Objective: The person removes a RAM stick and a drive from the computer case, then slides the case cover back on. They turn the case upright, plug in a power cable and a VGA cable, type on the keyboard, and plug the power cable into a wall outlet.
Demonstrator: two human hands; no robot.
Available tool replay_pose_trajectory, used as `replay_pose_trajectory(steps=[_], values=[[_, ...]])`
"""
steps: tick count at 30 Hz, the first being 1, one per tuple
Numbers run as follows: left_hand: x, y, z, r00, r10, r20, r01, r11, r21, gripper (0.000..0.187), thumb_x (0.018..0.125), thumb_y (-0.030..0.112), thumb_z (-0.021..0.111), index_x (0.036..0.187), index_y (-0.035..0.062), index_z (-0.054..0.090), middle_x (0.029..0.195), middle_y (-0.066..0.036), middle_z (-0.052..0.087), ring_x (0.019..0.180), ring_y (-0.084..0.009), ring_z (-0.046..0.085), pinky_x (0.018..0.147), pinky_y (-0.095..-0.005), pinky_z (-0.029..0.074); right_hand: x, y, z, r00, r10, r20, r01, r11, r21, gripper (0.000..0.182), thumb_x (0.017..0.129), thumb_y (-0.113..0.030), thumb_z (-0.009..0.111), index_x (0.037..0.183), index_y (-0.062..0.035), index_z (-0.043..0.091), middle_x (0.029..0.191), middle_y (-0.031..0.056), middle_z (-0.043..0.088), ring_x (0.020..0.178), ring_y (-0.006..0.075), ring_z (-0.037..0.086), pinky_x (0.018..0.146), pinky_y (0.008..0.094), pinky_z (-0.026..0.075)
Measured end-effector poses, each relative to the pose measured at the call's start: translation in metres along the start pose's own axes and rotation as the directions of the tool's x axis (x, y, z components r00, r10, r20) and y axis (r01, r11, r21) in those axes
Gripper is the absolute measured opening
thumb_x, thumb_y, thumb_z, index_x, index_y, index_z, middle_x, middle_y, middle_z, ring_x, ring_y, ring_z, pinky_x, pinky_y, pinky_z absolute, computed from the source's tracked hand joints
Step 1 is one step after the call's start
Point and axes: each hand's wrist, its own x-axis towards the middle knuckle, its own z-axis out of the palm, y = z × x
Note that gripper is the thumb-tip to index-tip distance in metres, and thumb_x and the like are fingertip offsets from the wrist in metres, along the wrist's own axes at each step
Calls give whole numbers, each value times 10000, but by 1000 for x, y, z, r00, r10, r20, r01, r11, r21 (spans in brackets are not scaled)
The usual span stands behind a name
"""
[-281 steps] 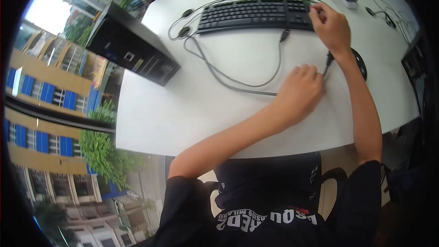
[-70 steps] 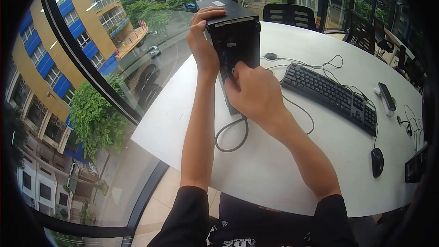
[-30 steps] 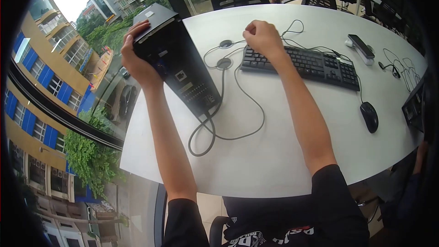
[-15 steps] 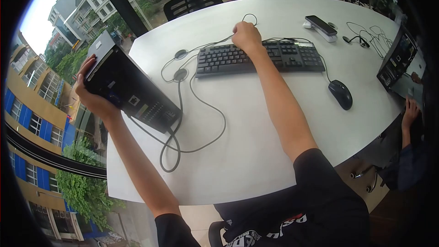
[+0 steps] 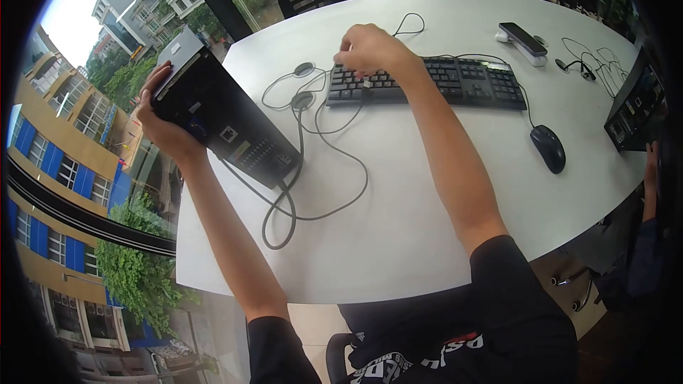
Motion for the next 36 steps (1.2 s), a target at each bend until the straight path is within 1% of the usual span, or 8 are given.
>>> replay_pose_trajectory(steps=[3,10,22,27,32,33,35,36], values=[[1,-2,-2,1000,23,-1,-23,999,23,565,1021,309,289,1121,-47,716,1269,-188,687,1194,-291,628,1082,-413,494,1,5,-8,988,115,-100,-130,980,-149,219,875,-199,643,881,-4,743,869,127,775,708,188,762,699,312,611],[0,1,0,1000,11,-12,-11,1000,24,569,1019,302,280,1117,-53,714,1260,-190,690,1177,-299,637,1071,-410,503,-10,13,4,855,393,339,-250,885,-394,339,818,-323,826,871,7,774,879,149,787,739,194,766,676,303,617],[2,-3,0,1000,9,3,-9,1000,-11,561,1026,298,279,1105,-57,707,1249,-194,689,1156,-306,647,1046,-420,523,-17,8,29,799,428,423,-40,739,-672,277,727,-192,923,932,-66,786,966,36,778,845,230,759,769,393,609],[3,-7,-7,996,87,17,-88,994,62,539,1028,296,309,1077,-58,712,1238,-195,692,1164,-302,632,1070,-397,483,-16,0,9,975,62,214,44,887,-460,366,644,-197,885,933,3,781,948,177,771,838,269,766,780,370,610],[2,-6,-8,989,138,48,-143,983,111,529,1026,301,334,1068,-51,726,1222,-167,700,1146,-273,633,1044,-373,484,-46,-34,-39,958,-228,-172,250,962,114,302,833,-248,815,1041,-36,759,807,63,746,760,111,702,652,244,565],[3,-5,-12,987,151,47,-156,979,134,527,1025,302,339,1065,-51,728,1216,-162,702,1140,-267,634,1036,-367,484,-50,-37,-48,812,-310,-495,439,883,165,303,875,-266,799,1082,-48,760,861,60,751,808,101,706,692,247,578],[2,-6,-10,988,146,47,-151,981,121,526,1021,304,350,1059,-55,733,1194,-151,707,1120,-252,635,1011,-349,481,-51,-33,-60,617,-275,-737,594,777,207,388,898,-320,790,1175,-51,751,918,51,752,868,96,717,788,246,586],[2,-6,-11,988,148,49,-153,981,118,527,1021,305,350,1059,-56,733,1194,-152,707,1122,-253,635,1015,-348,480,-60,-44,-65,474,-211,-855,657,731,184,405,930,-303,770,1216,-20,721,939,84,753,739,108,725,698,250,594]])
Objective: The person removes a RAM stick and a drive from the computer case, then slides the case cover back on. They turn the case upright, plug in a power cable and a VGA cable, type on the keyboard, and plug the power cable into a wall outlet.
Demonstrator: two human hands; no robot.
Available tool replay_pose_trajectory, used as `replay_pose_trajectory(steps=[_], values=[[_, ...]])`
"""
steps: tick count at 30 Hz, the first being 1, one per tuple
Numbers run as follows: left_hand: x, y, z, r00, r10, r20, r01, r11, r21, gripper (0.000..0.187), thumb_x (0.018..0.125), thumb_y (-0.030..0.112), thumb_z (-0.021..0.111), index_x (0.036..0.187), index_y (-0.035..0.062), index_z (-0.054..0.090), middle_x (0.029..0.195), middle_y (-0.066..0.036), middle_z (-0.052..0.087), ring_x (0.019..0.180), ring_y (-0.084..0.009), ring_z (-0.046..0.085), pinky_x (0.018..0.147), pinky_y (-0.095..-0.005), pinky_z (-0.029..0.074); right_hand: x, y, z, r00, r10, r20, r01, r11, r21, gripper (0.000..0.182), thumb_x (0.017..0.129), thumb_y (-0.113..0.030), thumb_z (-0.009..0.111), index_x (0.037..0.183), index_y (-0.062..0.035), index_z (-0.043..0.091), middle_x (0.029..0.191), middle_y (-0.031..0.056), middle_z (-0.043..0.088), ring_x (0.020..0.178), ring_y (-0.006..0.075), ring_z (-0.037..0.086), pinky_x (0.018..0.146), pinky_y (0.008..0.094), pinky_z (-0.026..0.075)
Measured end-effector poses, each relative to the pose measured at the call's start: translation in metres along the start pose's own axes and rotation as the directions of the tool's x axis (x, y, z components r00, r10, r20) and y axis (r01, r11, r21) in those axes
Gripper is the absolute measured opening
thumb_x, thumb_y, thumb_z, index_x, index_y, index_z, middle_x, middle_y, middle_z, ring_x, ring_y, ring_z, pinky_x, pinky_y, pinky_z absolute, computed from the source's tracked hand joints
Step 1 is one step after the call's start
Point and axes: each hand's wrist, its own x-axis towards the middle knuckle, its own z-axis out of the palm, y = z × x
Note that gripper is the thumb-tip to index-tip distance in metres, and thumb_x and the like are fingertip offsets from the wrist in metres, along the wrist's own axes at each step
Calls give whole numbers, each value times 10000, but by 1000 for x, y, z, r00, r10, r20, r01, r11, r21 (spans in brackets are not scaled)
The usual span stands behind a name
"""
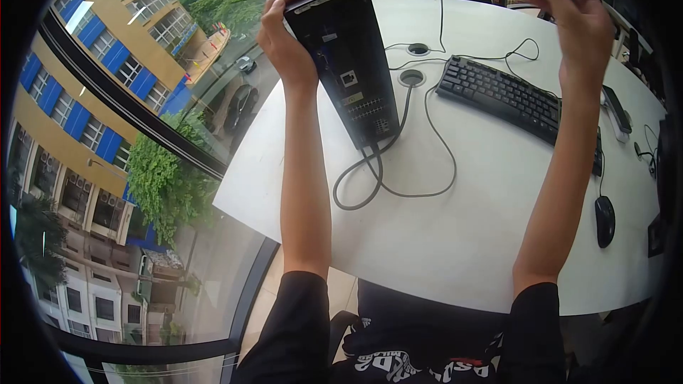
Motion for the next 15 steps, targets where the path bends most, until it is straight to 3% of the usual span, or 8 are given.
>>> replay_pose_trajectory(steps=[2,3,6,7,9,13,14,15], values=[[0,0,1,1000,6,4,-6,1000,-10,529,1021,307,351,1058,-57,733,1194,-155,708,1125,-256,636,1022,-348,478,3,-41,-4,980,152,-129,-78,887,454,185,952,-156,614,1066,-13,646,880,54,651,795,203,648,780,326,534],[0,0,1,1000,7,6,-7,1000,-14,529,1021,306,350,1058,-58,733,1195,-156,708,1128,-258,637,1024,-349,478,5,-41,-14,987,127,-95,-31,742,670,156,901,-172,755,948,-65,652,886,18,597,828,155,633,803,324,533],[1,-1,0,1000,7,6,-6,1000,-23,528,1021,302,348,1055,-58,733,1197,-157,709,1138,-264,640,1032,-351,477,14,-44,-31,999,-23,22,-2,647,762,192,991,-376,665,1022,-206,580,941,-48,593,944,126,589,1026,417,425],[0,-2,1,1000,2,4,-2,1000,-28,528,1022,302,347,1053,-57,733,1198,-157,709,1142,-266,641,1035,-352,476,16,-45,-33,985,-123,125,-31,583,812,396,999,-369,664,1297,-156,514,1215,36,599,1195,195,597,1120,440,464],[0,-1,1,1000,2,1,-2,1000,-28,529,1024,302,343,1050,-55,733,1199,-156,709,1146,-269,642,1038,-352,476,-5,-55,-4,977,-207,49,68,525,848,323,1024,-220,507,1256,-16,600,992,59,704,835,197,648,782,321,517],[0,1,1,1000,11,3,-11,1000,-15,535,1029,308,337,1048,-48,735,1201,-152,708,1145,-265,643,1039,-346,475,-30,-64,14,708,-138,692,-264,857,442,358,967,-194,736,1235,33,672,850,166,751,449,138,639,470,231,530],[0,0,1,1000,8,2,-8,1000,-13,537,1031,310,336,1048,-47,736,1203,-150,706,1144,-263,644,1040,-344,474,-45,-76,30,703,-58,709,-206,937,281,222,949,-198,740,978,22,730,799,146,756,494,151,676,451,231,511],[0,1,2,1000,4,2,-4,1000,-21,536,1031,309,334,1050,-46,736,1205,-149,704,1143,-260,642,1042,-342,471,-58,-73,46,683,2,730,-181,969,167,227,933,-175,745,967,46,703,777,140,751,505,153,681,451,242,508]])
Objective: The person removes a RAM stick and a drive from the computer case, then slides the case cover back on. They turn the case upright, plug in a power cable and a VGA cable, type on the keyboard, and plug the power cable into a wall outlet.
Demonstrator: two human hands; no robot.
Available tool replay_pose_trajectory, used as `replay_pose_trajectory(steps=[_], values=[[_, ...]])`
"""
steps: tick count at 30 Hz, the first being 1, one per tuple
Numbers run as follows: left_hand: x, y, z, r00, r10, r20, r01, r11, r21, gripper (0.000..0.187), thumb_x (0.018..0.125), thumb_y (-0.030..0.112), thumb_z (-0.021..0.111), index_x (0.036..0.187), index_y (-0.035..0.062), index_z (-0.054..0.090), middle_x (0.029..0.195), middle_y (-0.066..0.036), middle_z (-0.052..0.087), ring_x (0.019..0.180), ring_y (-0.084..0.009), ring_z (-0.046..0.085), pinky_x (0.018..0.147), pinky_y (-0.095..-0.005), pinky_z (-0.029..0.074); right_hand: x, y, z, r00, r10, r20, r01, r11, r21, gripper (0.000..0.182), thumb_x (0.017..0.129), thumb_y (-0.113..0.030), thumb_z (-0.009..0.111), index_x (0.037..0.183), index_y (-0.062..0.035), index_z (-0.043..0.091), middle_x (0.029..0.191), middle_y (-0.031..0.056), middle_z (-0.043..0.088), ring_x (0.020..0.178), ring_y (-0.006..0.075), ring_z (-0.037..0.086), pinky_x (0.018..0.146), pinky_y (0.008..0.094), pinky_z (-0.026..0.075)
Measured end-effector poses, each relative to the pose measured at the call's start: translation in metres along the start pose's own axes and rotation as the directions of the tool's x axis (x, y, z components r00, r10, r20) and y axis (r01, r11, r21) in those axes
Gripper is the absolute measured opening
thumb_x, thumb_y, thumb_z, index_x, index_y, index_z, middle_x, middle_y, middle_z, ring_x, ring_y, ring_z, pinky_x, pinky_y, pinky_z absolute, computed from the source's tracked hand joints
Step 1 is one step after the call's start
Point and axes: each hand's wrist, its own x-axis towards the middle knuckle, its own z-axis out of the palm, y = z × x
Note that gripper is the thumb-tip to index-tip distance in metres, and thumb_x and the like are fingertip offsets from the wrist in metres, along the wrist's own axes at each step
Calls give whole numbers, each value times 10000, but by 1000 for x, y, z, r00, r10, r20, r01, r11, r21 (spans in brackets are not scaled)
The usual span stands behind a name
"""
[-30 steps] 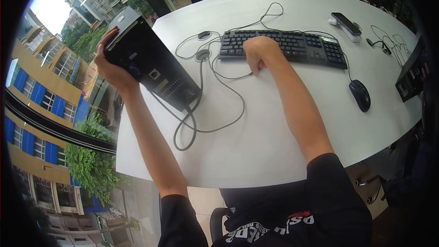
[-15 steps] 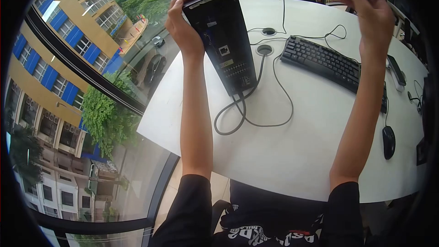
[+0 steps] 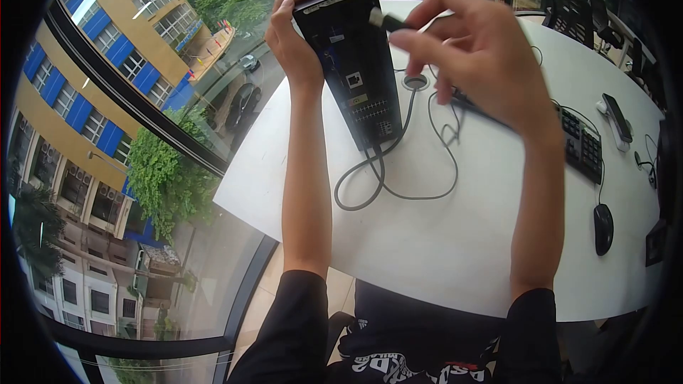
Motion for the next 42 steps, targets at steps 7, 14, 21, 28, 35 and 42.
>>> replay_pose_trajectory(steps=[7,14,21,28,35,42], values=[[-2,1,-1,1000,23,12,-24,999,39,530,1037,290,318,1057,-42,731,1214,-141,694,1139,-248,632,1039,-336,470,11,58,38,952,156,262,-198,970,142,260,956,-151,714,1126,46,709,889,136,767,724,158,735,729,288,603],[-1,0,-1,1000,8,11,-8,1000,23,527,1033,287,318,1050,-45,727,1212,-134,697,1136,-244,633,1022,-334,478,10,89,13,876,83,475,-315,844,434,293,949,-195,751,1174,-8,729,985,120,779,796,160,738,781,281,605],[0,1,-1,1000,-3,1,3,1000,17,529,1035,280,311,1050,-43,729,1210,-132,696,1132,-243,632,1025,-331,475,11,62,29,913,248,325,-306,942,141,228,902,-138,745,1061,25,756,842,133,774,714,156,737,686,273,594],[-1,1,-1,999,39,17,-40,998,55,534,1032,255,287,1048,-38,733,1204,-137,698,1152,-242,621,1050,-328,452,0,42,74,992,125,26,-121,985,-120,182,800,-107,745,879,53,709,731,180,737,652,279,729,644,358,580],[-2,3,-1,997,74,14,-75,988,136,558,1036,259,266,1031,-32,742,1186,-133,709,1143,-241,621,1054,-328,446,-11,34,100,995,53,-80,-72,961,-265,173,854,-93,717,913,64,677,698,192,713,629,291,713,637,356,565],[-1,0,-1,1000,18,-10,-17,997,70,549,1036,270,281,1038,-30,741,1183,-131,709,1131,-236,630,1032,-321,467,-4,34,86,959,272,74,-278,956,91,286,894,-122,630,1014,137,657,717,203,714,673,292,726,674,365,571]])
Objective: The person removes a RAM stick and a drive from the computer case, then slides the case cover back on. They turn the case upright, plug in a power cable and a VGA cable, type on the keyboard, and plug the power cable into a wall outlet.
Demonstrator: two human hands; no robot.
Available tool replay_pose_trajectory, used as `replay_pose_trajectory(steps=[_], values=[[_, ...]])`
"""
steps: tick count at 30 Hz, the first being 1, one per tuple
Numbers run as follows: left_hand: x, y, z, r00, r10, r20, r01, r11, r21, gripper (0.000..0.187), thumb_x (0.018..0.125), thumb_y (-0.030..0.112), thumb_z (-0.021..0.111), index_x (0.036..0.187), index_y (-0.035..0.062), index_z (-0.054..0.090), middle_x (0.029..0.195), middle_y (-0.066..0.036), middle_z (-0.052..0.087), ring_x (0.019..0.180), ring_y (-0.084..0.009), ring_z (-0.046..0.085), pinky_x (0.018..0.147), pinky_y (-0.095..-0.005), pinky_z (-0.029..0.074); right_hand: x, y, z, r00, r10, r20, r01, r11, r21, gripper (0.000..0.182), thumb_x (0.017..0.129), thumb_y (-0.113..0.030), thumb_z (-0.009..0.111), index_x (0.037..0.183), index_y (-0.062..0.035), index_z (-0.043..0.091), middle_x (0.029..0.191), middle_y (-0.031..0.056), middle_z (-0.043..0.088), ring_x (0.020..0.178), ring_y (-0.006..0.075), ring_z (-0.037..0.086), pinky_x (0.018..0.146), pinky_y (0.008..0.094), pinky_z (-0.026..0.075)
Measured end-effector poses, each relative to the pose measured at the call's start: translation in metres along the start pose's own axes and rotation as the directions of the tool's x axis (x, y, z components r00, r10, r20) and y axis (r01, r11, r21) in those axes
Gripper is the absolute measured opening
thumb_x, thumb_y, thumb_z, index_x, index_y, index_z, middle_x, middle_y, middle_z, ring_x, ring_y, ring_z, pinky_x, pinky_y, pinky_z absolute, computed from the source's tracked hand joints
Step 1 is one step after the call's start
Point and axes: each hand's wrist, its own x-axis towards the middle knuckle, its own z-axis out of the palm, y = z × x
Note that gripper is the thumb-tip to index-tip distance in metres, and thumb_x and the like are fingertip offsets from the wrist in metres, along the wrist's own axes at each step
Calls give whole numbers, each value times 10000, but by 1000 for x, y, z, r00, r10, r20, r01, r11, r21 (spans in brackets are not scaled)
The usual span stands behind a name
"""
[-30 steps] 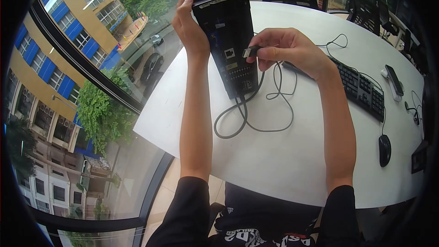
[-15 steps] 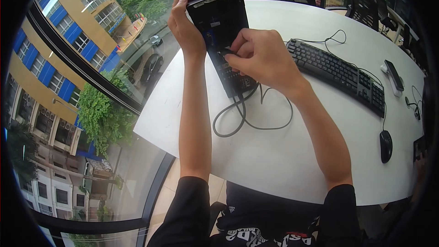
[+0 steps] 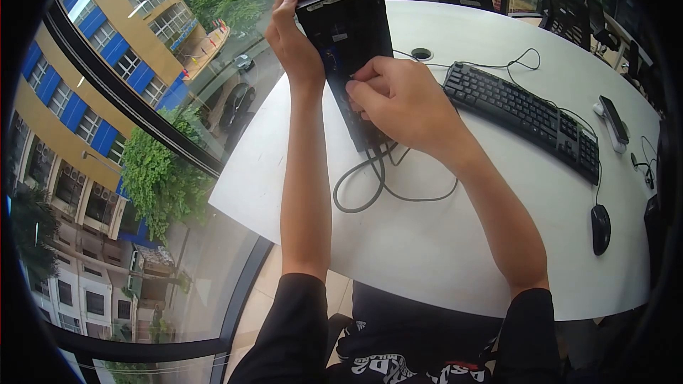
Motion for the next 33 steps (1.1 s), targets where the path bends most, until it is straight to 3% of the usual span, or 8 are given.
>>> replay_pose_trajectory(steps=[3,9,12,18,21,27,31,33], values=[[0,0,0,1000,-1,-2,1,1000,-19,547,1036,274,286,1040,-34,739,1185,-134,707,1122,-237,635,1025,-321,474,-3,-3,2,998,42,39,-41,999,-26,313,903,-151,620,1031,131,658,774,200,735,716,272,733,711,359,573],[0,1,0,1000,3,7,-3,1000,-22,549,1038,277,285,1049,-38,734,1201,-141,704,1134,-242,634,1033,-326,472,3,7,8,969,234,75,-246,923,296,289,903,-171,661,1042,82,653,892,169,765,798,212,740,739,324,570],[0,1,0,1000,13,13,-13,1000,-18,549,1037,279,286,1053,-41,732,1209,-144,703,1142,-245,631,1037,-328,470,2,8,12,981,193,36,-195,940,281,272,900,-166,678,1031,71,654,880,159,767,797,199,737,742,314,569],[0,3,0,1000,9,13,-9,1000,-16,544,1036,277,290,1049,-42,730,1204,-147,703,1152,-247,624,1049,-333,458,5,7,6,986,163,23,-164,985,51,268,897,-153,686,1048,65,652,854,156,764,773,183,731,742,303,560],[-1,4,1,1000,-8,2,8,1000,-25,539,1035,275,293,1045,-41,730,1203,-147,701,1155,-249,621,1054,-334,453,9,17,12,974,222,48,-225,918,327,257,900,-146,685,1044,64,650,841,144,757,775,176,727,740,291,554],[-1,1,-2,1000,10,14,-10,1000,-8,531,1035,265,297,1039,-48,726,1209,-159,696,1174,-259,610,1065,-353,447,6,16,19,973,232,12,-212,864,456,249,905,-135,686,1045,67,645,838,133,747,771,157,749,674,292,566],[-1,-1,-2,1000,-6,21,7,999,-31,524,1040,267,305,1045,-58,716,1238,-179,683,1205,-275,596,1091,-376,430,6,-3,-9,960,236,149,-257,957,138,269,958,-171,673,1073,70,642,863,155,768,729,186,761,664,268,593],[-1,0,-1,999,-35,13,36,998,-44,527,1040,273,305,1048,-59,714,1244,-179,680,1206,-278,597,1096,-376,426,8,2,-14,995,94,-43,-94,996,5,262,926,-199,690,1013,49,685,764,110,753,651,198,739,627,300,572]])
